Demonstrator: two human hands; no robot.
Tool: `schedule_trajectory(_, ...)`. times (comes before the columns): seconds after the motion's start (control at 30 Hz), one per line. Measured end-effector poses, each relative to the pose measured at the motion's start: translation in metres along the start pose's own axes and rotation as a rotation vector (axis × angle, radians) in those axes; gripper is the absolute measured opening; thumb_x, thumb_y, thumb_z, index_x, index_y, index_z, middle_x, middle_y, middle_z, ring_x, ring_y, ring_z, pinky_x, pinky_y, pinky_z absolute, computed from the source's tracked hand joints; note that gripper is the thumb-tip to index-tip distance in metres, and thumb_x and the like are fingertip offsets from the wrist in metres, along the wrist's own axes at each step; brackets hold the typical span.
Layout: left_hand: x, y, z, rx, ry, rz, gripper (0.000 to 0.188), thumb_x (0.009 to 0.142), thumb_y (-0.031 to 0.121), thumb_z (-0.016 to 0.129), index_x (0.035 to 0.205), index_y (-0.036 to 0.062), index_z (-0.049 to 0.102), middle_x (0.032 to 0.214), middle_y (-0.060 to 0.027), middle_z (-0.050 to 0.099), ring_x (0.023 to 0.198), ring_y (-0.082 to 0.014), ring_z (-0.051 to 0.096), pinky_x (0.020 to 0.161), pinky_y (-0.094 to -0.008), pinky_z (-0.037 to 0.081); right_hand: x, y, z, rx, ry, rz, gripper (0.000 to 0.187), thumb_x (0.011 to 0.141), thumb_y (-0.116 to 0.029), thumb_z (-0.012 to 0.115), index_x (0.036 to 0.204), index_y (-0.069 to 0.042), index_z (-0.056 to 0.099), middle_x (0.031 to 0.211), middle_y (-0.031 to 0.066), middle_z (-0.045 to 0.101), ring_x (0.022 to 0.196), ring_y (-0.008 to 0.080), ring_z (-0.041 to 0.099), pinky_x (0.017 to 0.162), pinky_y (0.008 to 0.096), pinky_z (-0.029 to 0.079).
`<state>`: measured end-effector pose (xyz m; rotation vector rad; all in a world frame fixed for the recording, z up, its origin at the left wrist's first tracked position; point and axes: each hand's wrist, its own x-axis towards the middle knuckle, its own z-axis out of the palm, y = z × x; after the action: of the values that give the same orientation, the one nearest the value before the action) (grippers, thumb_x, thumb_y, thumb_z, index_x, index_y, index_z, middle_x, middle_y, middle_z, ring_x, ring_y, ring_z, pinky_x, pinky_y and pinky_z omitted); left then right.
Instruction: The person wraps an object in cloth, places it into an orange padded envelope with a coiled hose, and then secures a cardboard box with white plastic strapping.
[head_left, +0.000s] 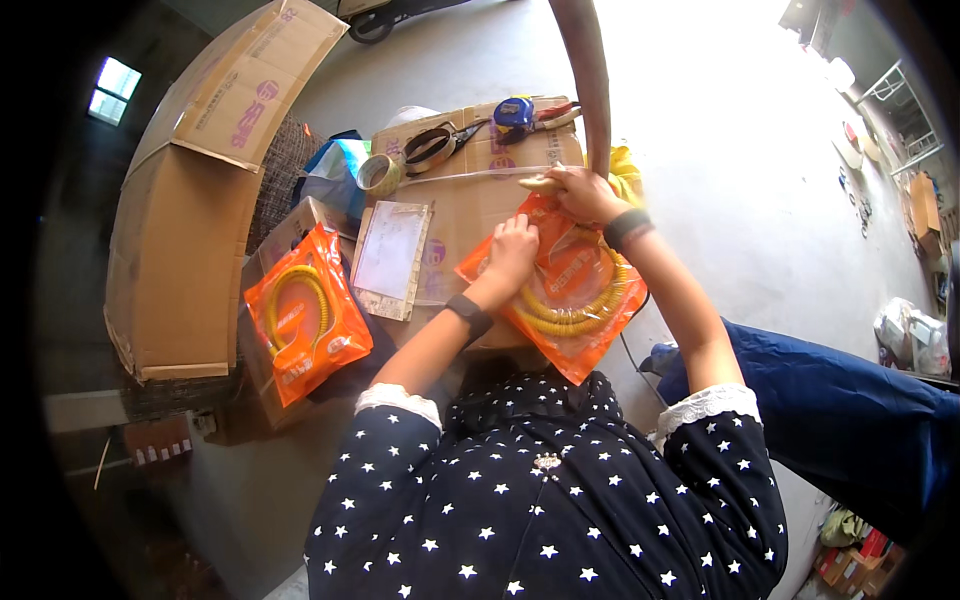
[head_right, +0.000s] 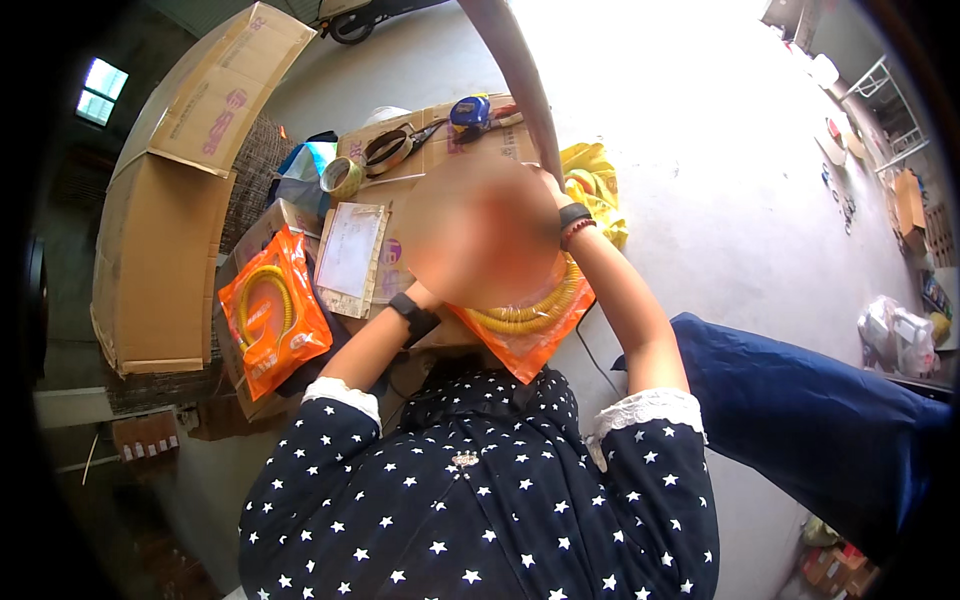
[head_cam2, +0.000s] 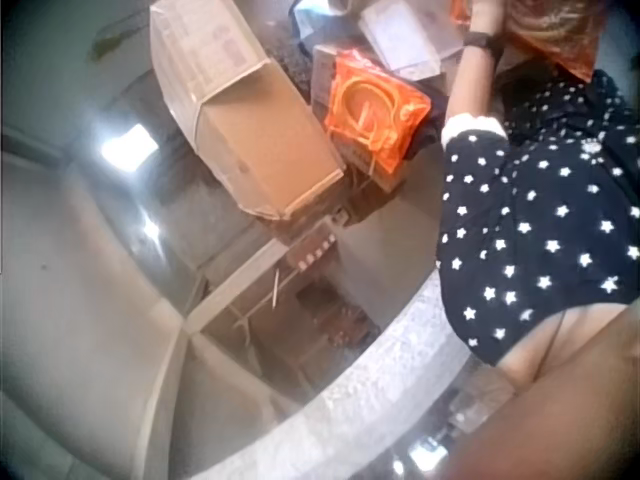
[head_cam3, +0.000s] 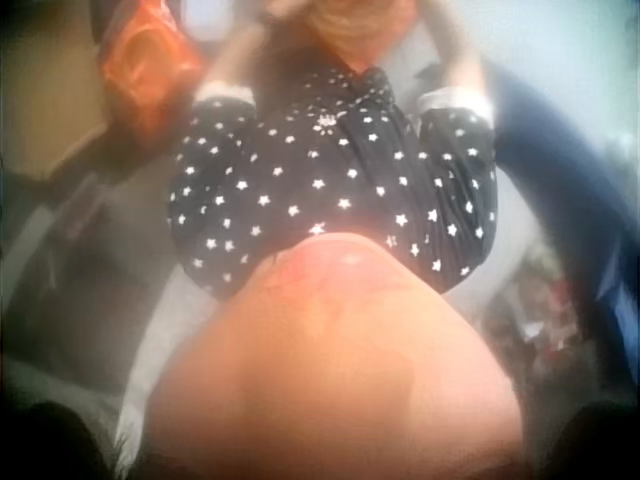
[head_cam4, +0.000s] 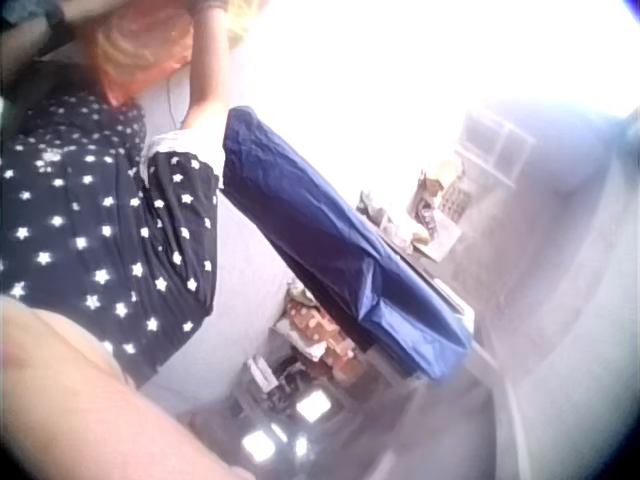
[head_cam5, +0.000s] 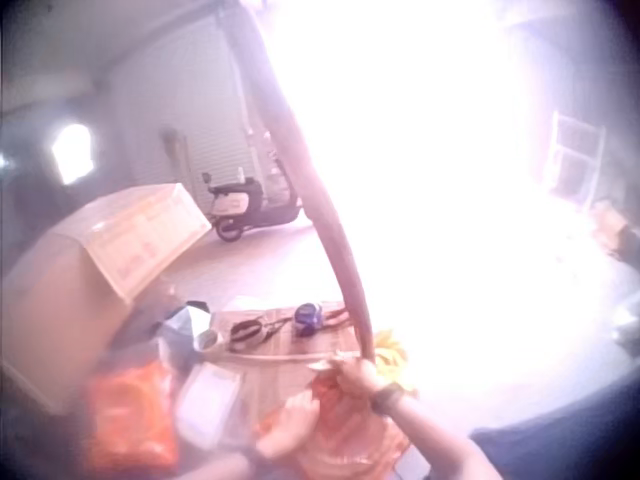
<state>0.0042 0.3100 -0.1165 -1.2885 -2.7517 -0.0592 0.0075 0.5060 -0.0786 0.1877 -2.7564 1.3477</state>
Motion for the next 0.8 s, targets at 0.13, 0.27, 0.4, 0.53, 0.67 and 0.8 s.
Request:
schedule_trajectory(0.13, 0.004, 0.014, 0.001, 0.118, 0.215, -0.066, 0.027, 0.079, 0.011, 0.054, 0.105, 0.0055, 0.052, 0.096, -0.0087, 0.055, 0.092, -0.0216, 0.056, 0.078, -0.0336, 0.043, -0.006, 0.067, 0.046, -0.554, 0.216, -0.311, 0.037, 0.077, -0.008, 0.054, 0.114, -0.01, 0.06, 0.115, 0.0113, 0.06, 0.113, 0.0267, 0.052, 0.097, 0.0386, 0.041)
schedule_trajectory(0.27, 0.008, -0.002, 0.007, 0.139, 0.019, -0.095, 0.038, 0.077, 0.018, 0.061, 0.111, 0.0031, 0.052, 0.099, -0.0079, 0.055, 0.095, -0.0213, 0.055, 0.083, -0.0405, 0.041, -0.035, 0.077, 0.041, -0.411, 0.062, -0.198, 0.045, 0.075, -0.007, 0.056, 0.12, -0.012, 0.057, 0.123, 0.0108, 0.055, 0.12, 0.0276, 0.046, 0.103, 0.0387, 0.036)
schedule_trajectory(0.4, 0.006, 0.002, 0.018, 0.239, 0.105, -0.094, 0.055, 0.07, 0.025, 0.071, 0.115, 0.0018, 0.05, 0.101, -0.0087, 0.054, 0.098, -0.0235, 0.053, 0.085, -0.0438, 0.04, -0.079, 0.027, 0.0, -0.268, 0.011, -0.14, 0.055, 0.072, -0.001, 0.058, 0.126, -0.012, 0.053, 0.13, 0.0132, 0.049, 0.125, 0.0319, 0.041, 0.105, 0.0413, 0.033)
schedule_trajectory(0.53, 0.004, 0.002, -0.01, 0.071, -0.004, -0.079, 0.062, 0.067, 0.026, 0.074, 0.118, 0.0012, 0.047, 0.104, -0.0091, 0.052, 0.1, -0.0246, 0.052, 0.086, -0.0443, 0.04, -0.126, 0.006, -0.01, -0.133, 0.157, -0.021, 0.052, 0.073, -0.001, 0.056, 0.124, -0.012, 0.054, 0.131, 0.0159, 0.048, 0.123, 0.0354, 0.043, 0.102, 0.0409, 0.036)
schedule_trajectory(0.67, 0.005, 0.005, -0.006, 0.089, -0.038, -0.059, 0.062, 0.069, 0.025, 0.072, 0.12, 0.001, 0.046, 0.105, -0.0095, 0.051, 0.099, -0.0249, 0.051, 0.084, -0.0437, 0.04, -0.165, 0.017, -0.001, 0.055, 0.252, 0.148, 0.044, 0.078, -0.004, 0.052, 0.121, -0.007, 0.055, 0.115, 0.0121, 0.056, 0.099, 0.0253, 0.056, 0.085, 0.0322, 0.044)
schedule_trajectory(0.8, 0.005, -0.004, 0.0, -0.016, -0.086, 0.043, 0.053, 0.071, 0.018, 0.066, 0.118, 0.0016, 0.047, 0.105, -0.0096, 0.05, 0.099, -0.025, 0.051, 0.082, -0.0426, 0.04, -0.214, 0.027, 0.019, 0.529, 0.288, 0.366, 0.042, 0.08, -0.002, 0.045, 0.121, -0.001, 0.054, 0.084, -0.0005, 0.059, 0.064, 0.0045, 0.053, 0.054, 0.018, 0.042)
